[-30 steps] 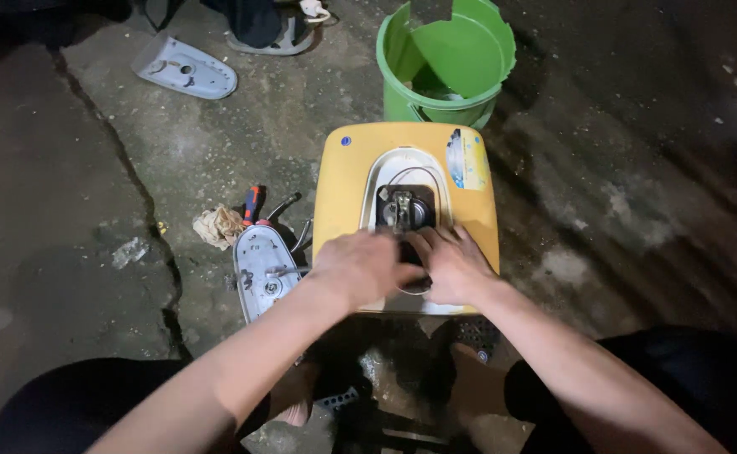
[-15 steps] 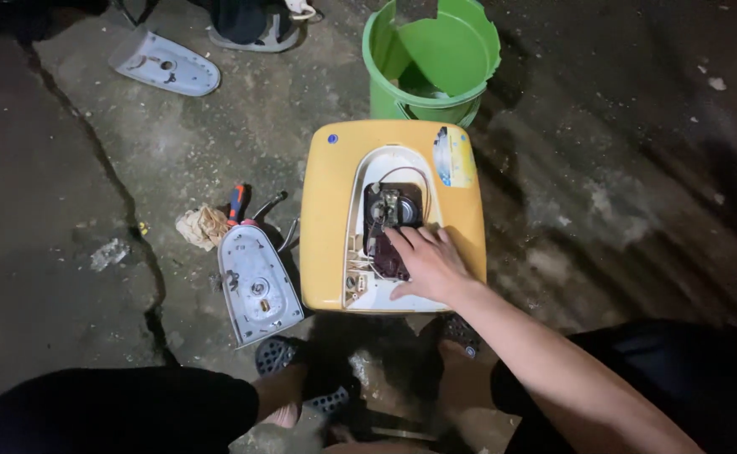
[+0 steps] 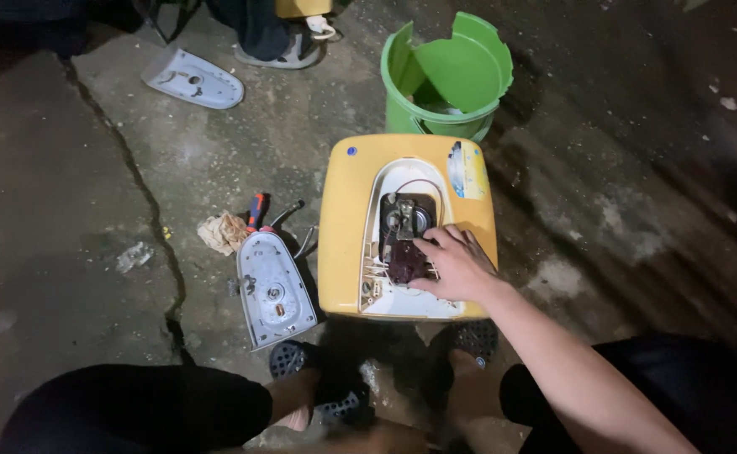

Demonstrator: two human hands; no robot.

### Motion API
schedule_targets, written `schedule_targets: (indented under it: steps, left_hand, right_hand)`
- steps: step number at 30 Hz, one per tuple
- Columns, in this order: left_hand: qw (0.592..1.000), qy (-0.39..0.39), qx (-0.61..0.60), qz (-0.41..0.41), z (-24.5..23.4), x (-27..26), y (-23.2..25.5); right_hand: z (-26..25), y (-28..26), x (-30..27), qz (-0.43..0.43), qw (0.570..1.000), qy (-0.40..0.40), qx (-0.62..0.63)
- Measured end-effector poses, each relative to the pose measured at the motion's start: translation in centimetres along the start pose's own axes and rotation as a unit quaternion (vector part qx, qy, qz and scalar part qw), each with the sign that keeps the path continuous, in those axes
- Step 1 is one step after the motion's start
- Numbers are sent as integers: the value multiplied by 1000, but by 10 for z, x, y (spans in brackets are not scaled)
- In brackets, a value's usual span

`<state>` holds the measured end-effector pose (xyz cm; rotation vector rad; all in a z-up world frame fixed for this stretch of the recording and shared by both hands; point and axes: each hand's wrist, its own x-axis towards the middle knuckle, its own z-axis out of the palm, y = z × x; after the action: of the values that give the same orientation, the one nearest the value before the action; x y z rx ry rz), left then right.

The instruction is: Repairing a small yellow appliance by disassembling and reassembling its internal components using a wrench and screwdriver.

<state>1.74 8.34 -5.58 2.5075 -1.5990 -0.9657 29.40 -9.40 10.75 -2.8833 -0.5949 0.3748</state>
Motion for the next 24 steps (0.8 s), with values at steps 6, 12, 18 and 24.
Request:
schedule_targets:
  steps: [6,12,18,24]
  left_hand:
    - [918,-146,-289,-231,-344,-80,-123]
    - [880,70,-264,-390,-321,-48,-236]
    - [848,117,-295,-424,-256,-22,-339]
    - [712,225,-412,-522,-214,-84,-393]
  right_hand:
    - [19,16,5,-29,999,-6,-21]
    - [17,14,6,-1,1000,-6,6]
    - [12,15,1,-23,999,32,23]
    - [27,33,5,-116,957,237,124]
